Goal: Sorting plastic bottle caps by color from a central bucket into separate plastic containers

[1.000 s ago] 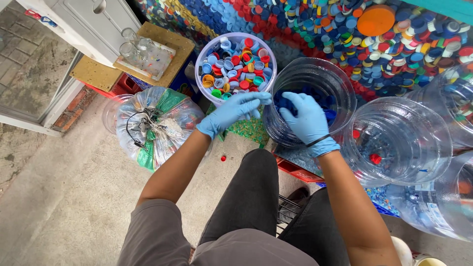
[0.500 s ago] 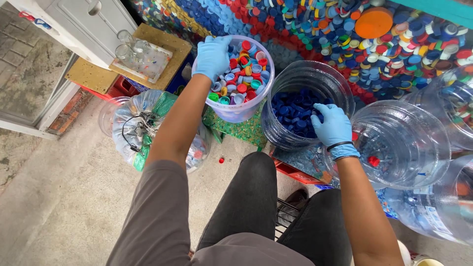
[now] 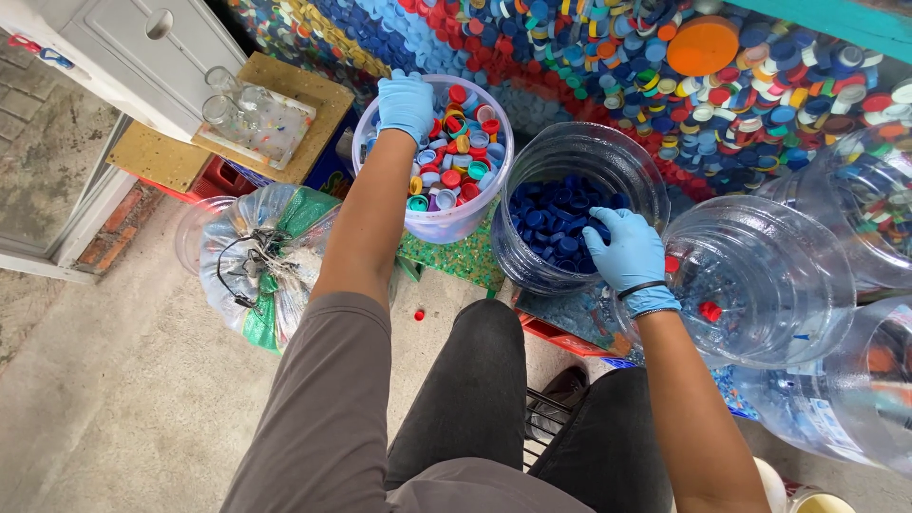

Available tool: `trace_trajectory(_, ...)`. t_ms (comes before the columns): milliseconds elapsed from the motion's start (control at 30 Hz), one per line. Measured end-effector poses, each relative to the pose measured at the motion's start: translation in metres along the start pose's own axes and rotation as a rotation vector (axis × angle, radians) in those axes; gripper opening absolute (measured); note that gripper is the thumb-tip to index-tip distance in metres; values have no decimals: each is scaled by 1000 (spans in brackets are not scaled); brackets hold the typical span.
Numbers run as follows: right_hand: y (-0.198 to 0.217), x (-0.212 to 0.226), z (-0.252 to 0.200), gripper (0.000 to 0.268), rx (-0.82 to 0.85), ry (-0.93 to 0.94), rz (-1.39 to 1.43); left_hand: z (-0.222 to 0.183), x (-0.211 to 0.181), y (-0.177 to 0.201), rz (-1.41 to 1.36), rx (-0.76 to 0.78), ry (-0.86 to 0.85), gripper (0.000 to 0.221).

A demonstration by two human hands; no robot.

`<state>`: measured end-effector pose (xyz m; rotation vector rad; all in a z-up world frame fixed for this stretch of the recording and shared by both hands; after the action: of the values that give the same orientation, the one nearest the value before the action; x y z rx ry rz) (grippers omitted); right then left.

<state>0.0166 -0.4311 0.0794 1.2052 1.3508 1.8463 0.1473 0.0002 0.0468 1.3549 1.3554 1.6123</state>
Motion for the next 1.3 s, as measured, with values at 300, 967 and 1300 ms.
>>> trace_trajectory(300,-2,-3,1,45,-25,5,-8,12,2,-7,-113,26,51,44)
trace_trajectory(967,0,-4,1,46,-46,11,7,-13,6,20,-385,243,153,30)
trace_trajectory(1300,-1,-3,0,47,-51,23,-1,-19,10,17,-459,439,-39,45)
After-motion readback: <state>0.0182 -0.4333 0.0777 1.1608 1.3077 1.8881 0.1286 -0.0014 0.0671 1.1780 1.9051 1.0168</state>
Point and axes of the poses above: each hand's wrist, its own z-axis towards the middle knuckle, its own y-axis out of the back of the hand, x = y × z, the point moved 8 cm from there along z, towards the middle knuckle, and after that the axes turned 3 degrees about x, right-handed, at the moved point
